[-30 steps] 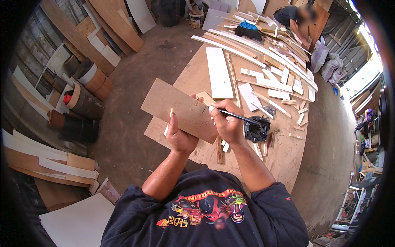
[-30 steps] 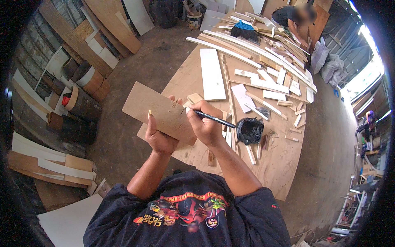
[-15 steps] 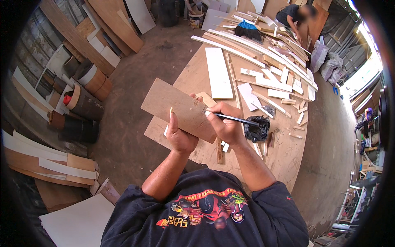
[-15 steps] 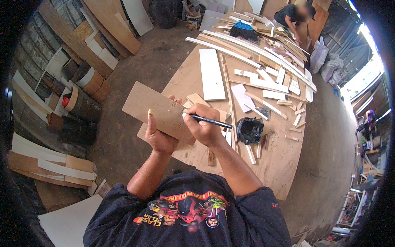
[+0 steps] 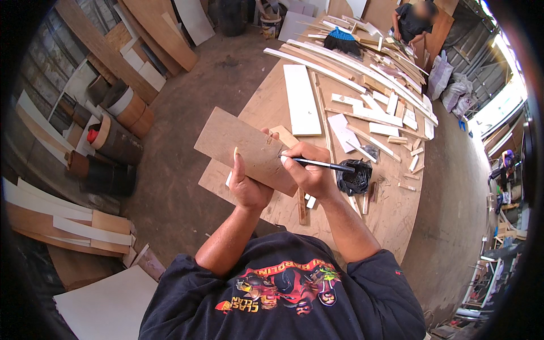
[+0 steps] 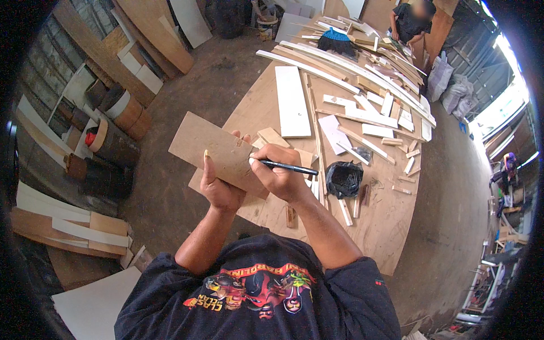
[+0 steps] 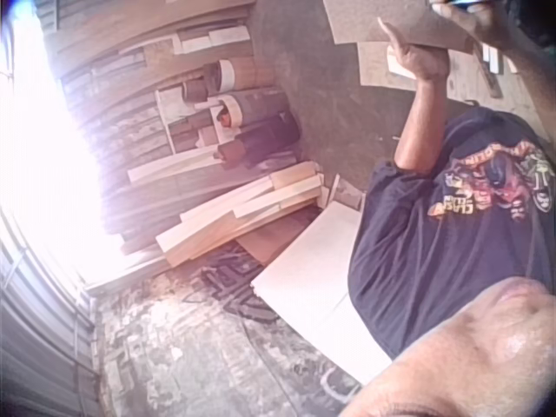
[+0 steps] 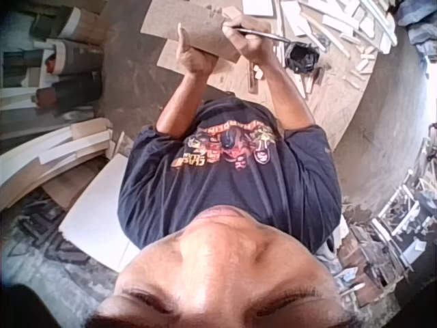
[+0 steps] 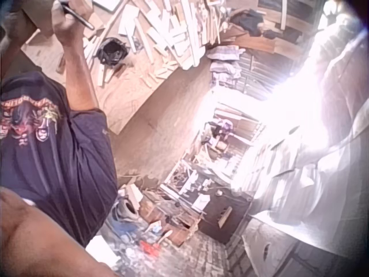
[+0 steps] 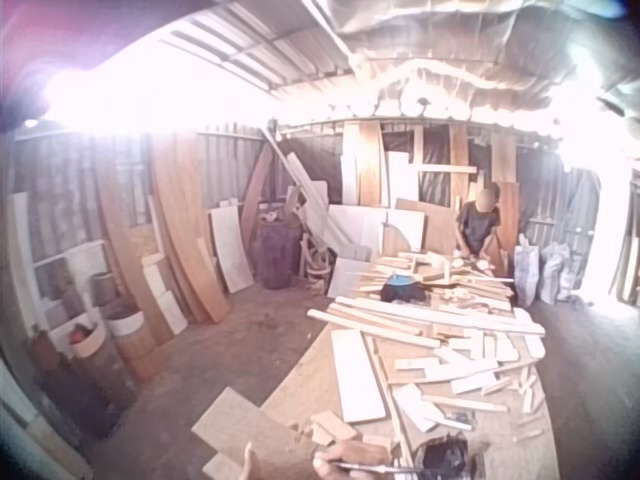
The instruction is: The person marks lines on several small wooden boards using a pen and then cuts through one board using a hand saw.
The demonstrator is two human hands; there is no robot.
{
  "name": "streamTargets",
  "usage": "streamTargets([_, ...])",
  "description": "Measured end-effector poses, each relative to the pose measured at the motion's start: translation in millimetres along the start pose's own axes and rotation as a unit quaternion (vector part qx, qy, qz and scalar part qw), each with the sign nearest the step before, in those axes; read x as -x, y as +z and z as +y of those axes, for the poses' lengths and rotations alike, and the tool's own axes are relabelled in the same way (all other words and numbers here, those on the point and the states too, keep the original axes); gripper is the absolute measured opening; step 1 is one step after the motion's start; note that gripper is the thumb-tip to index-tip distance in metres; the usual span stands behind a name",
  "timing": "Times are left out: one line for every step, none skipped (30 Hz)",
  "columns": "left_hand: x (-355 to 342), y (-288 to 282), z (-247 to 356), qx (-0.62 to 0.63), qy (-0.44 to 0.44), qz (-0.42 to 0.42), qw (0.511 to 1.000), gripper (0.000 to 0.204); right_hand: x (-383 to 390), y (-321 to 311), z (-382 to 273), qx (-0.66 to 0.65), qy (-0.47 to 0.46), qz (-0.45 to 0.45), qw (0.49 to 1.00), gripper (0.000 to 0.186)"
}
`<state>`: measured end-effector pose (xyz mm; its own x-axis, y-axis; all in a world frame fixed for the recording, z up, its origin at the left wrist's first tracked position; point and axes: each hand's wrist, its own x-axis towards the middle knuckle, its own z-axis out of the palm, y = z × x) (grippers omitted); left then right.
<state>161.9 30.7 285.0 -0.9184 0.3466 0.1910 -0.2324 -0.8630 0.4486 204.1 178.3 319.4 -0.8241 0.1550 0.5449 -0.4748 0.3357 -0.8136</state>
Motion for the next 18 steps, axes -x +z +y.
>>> streamTargets([-1, -2, -1, -0.001, 0.003, -0.003, 1.0, 0.075, 1, 1, 0, -0.016, 0.02, 0.003, 1.0, 0.004])
streamTargets([-1, -3, -2, -0.003, 0.007, -0.006, 1.0, 0.075, 2, 1, 1, -0.031, 0.04, 0.006, 0.999, 0.004])
streamTargets([-2, -3, -3, -0.007, 0.006, -0.002, 1.0, 0.074, 3, 1, 2, -0.029, 0.039, 0.023, 0.999, 0.003])
streamTargets([-5, -1, -4, -0.01, 0.005, 0.0, 1.0, 0.073, 3, 1, 3, -0.026, 0.036, 0.04, 0.998, 0.003])
streamTargets([-7, 0, -4, -0.014, 0.005, 0.003, 1.0, 0.073, 3, 0, 4, -0.024, 0.033, 0.057, 0.998, 0.004])
streamTargets([-8, -1, -5, -0.012, 0.001, 0.012, 1.0, 0.07, 5, 0, 8, -0.064, 0.058, 0.066, 0.994, 0.004])
streamTargets([-8, -3, -6, -0.011, -0.003, 0.023, 1.0, 0.068, 9, 2, 12, -0.105, 0.085, 0.075, 0.988, 0.005])
streamTargets([-8, -5, -7, -0.01, -0.008, 0.033, 0.999, 0.066, 11, 2, 14, -0.146, 0.112, 0.085, 0.979, 0.005])
streamTargets([-9, -8, -8, -0.006, -0.011, 0.029, 0.999, 0.066, 12, 1, 14, -0.176, 0.134, 0.086, 0.972, 0.006])
streamTargets([-9, -10, -9, -0.001, -0.016, 0.027, 1.0, 0.066, 14, 1, 15, -0.186, 0.139, 0.096, 0.968, 0.005])
streamTargets([-9, -14, -10, 0.003, -0.021, 0.024, 0.999, 0.066, 15, 1, 16, -0.196, 0.144, 0.106, 0.964, 0.005])
streamTargets([-10, -18, -11, 0.0, -0.029, 0.022, 0.999, 0.068, 16, 0, 18, -0.206, 0.15, 0.116, 0.96, 0.005])
streamTargets([-10, -24, -13, -0.004, -0.037, 0.02, 0.999, 0.07, 16, 0, 15, -0.206, 0.155, 0.133, 0.957, 0.009])
streamTargets([-10, -29, -14, -0.007, -0.045, 0.018, 0.999, 0.071, 18, -2, 20, -0.215, 0.16, 0.14, 0.953, 0.011])
streamTargets([-11, -33, -16, -0.007, -0.058, 0.019, 0.998, 0.071, 20, -6, 27, -0.224, 0.165, 0.146, 0.949, 0.014])
streamTargets([-10, -35, -17, -0.007, -0.071, 0.021, 0.997, 0.071, 22, -9, 31, -0.234, 0.171, 0.154, 0.945, 0.017])
streamTargets([-9, -38, -20, -0.008, -0.085, 0.023, 0.996, 0.07, 21, -13, 31, -0.203, 0.22, 0.155, 0.942, 0.025])
streamTargets([-8, -42, -24, -0.007, -0.095, 0.053, 0.994, 0.068, 23, -16, 40, -0.17, 0.236, 0.134, 0.947, 0.026])
